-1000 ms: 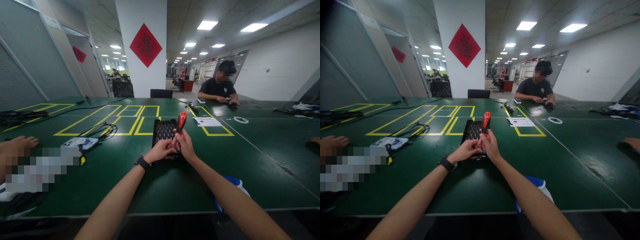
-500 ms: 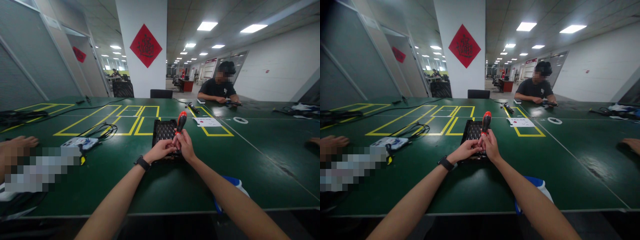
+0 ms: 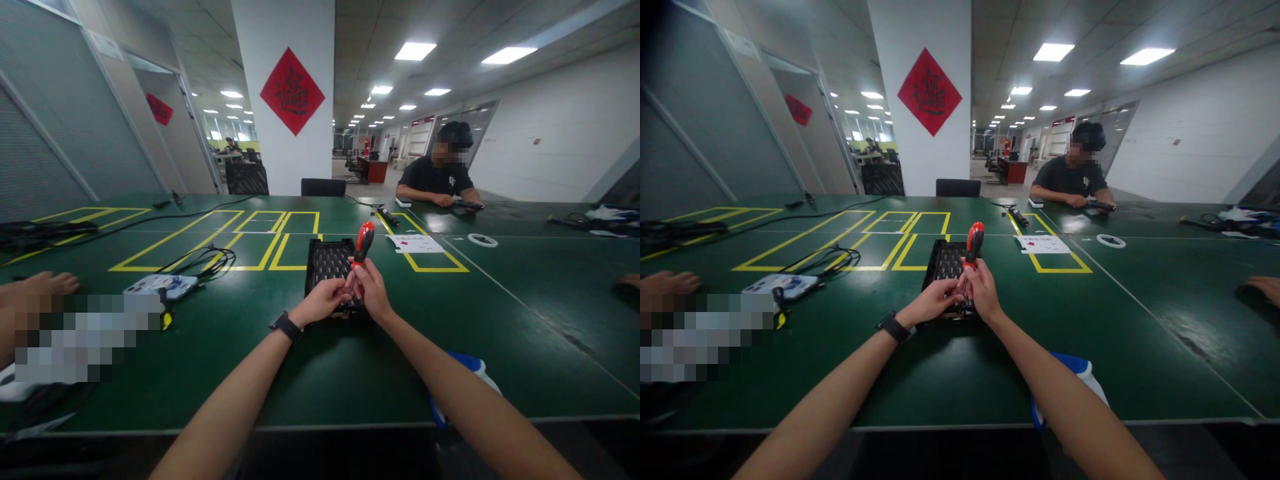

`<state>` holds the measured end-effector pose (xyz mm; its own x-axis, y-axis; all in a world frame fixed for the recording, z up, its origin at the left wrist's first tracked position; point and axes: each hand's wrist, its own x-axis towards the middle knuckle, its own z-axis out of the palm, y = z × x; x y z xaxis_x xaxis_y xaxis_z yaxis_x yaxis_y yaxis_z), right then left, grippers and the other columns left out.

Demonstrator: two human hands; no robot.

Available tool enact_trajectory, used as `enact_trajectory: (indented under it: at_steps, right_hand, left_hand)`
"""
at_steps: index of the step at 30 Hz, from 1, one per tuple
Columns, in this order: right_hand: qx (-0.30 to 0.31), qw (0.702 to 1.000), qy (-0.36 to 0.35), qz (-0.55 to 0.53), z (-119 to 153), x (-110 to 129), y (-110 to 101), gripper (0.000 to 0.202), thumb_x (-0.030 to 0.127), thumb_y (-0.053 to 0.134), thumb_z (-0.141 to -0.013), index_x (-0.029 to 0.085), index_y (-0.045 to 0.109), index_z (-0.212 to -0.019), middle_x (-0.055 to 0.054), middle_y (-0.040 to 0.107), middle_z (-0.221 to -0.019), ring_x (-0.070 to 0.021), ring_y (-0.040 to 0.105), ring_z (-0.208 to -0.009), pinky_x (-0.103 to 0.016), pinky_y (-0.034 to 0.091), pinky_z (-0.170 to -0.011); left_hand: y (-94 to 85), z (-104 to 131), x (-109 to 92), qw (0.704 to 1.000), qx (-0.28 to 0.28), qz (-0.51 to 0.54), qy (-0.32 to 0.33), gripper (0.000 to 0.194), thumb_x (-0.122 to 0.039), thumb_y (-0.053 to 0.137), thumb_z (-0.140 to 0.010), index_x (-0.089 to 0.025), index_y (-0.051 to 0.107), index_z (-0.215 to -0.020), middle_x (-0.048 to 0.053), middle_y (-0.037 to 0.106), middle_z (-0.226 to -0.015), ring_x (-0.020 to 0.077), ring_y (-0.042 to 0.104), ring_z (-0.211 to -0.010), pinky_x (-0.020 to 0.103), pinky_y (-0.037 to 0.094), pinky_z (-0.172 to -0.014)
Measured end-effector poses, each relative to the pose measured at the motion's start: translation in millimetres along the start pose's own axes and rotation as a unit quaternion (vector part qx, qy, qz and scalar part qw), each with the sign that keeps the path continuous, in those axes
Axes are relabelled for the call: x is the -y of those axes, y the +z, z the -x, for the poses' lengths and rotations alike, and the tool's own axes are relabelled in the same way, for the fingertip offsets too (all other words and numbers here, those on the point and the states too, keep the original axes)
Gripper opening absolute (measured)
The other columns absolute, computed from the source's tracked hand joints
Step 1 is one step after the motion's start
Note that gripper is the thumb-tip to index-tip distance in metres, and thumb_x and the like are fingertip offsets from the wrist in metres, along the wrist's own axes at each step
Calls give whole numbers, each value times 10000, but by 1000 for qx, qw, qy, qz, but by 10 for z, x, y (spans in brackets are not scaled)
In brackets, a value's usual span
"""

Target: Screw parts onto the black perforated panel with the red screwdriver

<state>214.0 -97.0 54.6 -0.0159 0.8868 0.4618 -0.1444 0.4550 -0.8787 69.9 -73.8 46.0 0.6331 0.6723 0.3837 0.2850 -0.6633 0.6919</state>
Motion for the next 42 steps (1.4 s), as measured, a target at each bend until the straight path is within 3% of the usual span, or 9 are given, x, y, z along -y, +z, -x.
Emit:
enact_trajectory:
  at_steps: [5,11,17,26,31,34,37,39,42]
  right_hand:
    - [-2,1000,11,-12,-7,-6,-3,323,420,396,-844,198,487,-1061,38,540,-617,-35,336,-370,-175,252,-364]
    - [-10,1000,6,1,8,6,10,312,425,418,-837,199,468,-1046,46,536,-608,-34,335,-367,-170,241,-354]
    - [3,1000,0,4,15,21,17,287,402,441,-835,208,442,-1047,51,541,-610,-32,336,-365,-161,237,-355]
    - [-2,1000,2,0,28,16,31,302,421,397,-849,206,456,-1053,35,539,-659,-37,325,-375,-168,267,-353]
    - [-52,997,-49,13,22,47,-2,316,395,385,-857,220,463,-1108,-15,560,-881,-32,322,-416,-190,270,-377]
    - [-96,992,-69,36,-18,45,-59,311,388,379,-857,213,472,-1096,-21,562,-891,-34,312,-421,-197,227,-376]
    - [-138,987,-71,50,-67,-8,-121,283,381,395,-846,198,482,-1043,-3,562,-800,-41,312,-423,-190,231,-384]
    - [-169,982,-66,60,-100,-72,-166,261,370,418,-831,187,489,-1003,14,549,-726,-46,318,-426,-182,243,-391]
    - [-212,972,-50,90,-149,-193,-249,231,345,451,-803,175,507,-948,20,538,-673,-60,377,-460,-179,309,-427]
  left_hand:
    - [0,-5,-29,999,20,31,14,206,-256,436,-837,-120,580,-891,32,604,-828,121,528,-753,219,407,-717]
    - [30,-4,2,999,-19,3,-27,264,-382,551,-761,-121,555,-796,-12,533,-683,90,452,-602,197,373,-572]
    - [33,-3,6,999,-15,14,-41,206,-316,559,-760,-111,572,-774,-4,562,-671,89,471,-595,200,390,-581]
    - [31,0,-6,999,-5,32,4,183,-249,500,-800,-119,627,-822,38,651,-785,131,573,-718,222,428,-694]
    - [-51,-44,-28,991,-97,90,-7,227,-302,483,-809,-125,621,-843,31,632,-736,129,565,-714,232,430,-717]
    - [-204,-64,95,967,-224,109,-53,262,-337,446,-823,-135,592,-905,21,603,-711,120,559,-699,229,434,-706]
    - [-388,-44,345,930,-339,34,-139,301,-340,348,-853,-143,571,-896,22,582,-686,117,539,-625,221,429,-618]
    - [-480,-5,527,910,-330,-85,-234,330,-297,282,-865,-137,569,-898,47,602,-701,138,555,-633,236,428,-606]
    - [-531,77,716,869,-242,-229,-366,332,-211,272,-849,-129,594,-860,116,643,-874,182,594,-820,263,430,-699]
